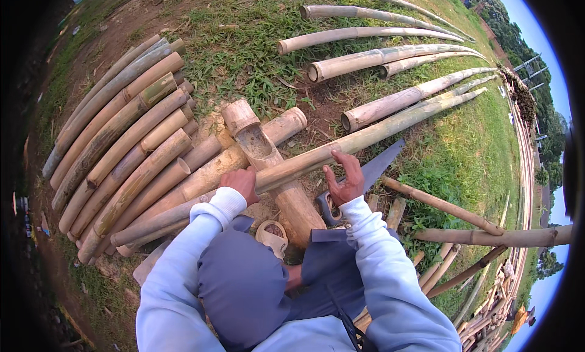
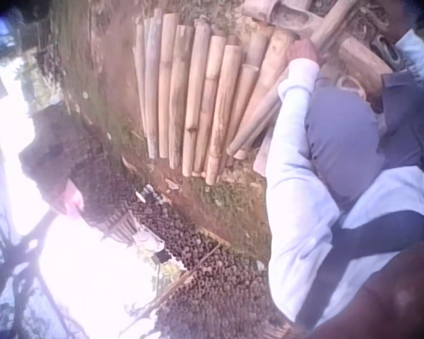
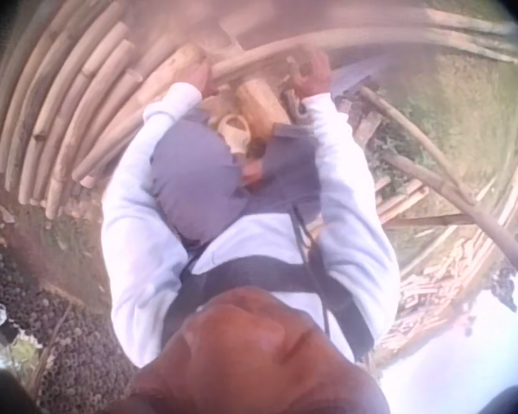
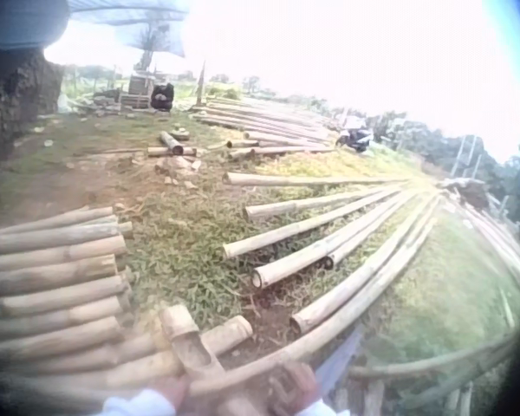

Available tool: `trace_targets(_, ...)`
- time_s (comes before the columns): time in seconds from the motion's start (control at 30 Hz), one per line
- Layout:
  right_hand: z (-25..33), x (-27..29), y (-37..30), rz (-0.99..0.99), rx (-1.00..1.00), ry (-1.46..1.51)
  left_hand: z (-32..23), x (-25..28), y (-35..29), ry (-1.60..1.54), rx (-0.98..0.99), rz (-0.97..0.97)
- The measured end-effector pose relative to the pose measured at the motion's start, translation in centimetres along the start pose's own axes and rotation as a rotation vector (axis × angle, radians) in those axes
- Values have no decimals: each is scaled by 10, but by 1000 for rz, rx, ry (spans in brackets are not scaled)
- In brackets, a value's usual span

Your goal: The person uses a hand saw to cut bamboo poles into shorter sections. They position each pole on a wooden support, saw through it, and then move the cut piece aside before repeating the process with another pole.

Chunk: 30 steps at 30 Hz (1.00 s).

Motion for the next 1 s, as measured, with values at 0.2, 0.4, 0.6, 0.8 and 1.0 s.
trace_targets(0.2,-144,-14,-115,86,-647,-201,1,14,1,-29,-20,12)
trace_targets(0.4,-182,-52,-175,387,-719,-342,47,29,-29,61,34,2)
trace_targets(0.6,-183,-58,-174,644,-826,-416,125,29,-88,102,91,-28)
trace_targets(0.8,-169,-71,-166,746,-711,-462,163,11,-128,70,114,-15)
trace_targets(1.0,-173,-74,-165,854,-754,-531,153,9,-122,33,65,-26)
Point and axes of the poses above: each hand's wrist, its own y-axis towards the middle knuckle, its own x-axis out of the back of the hand, z = x × y, the point moved 9 cm from there along y, towards the middle knuckle, and after that the axes turned 8 degrees about -z, right-handed, at the moved point
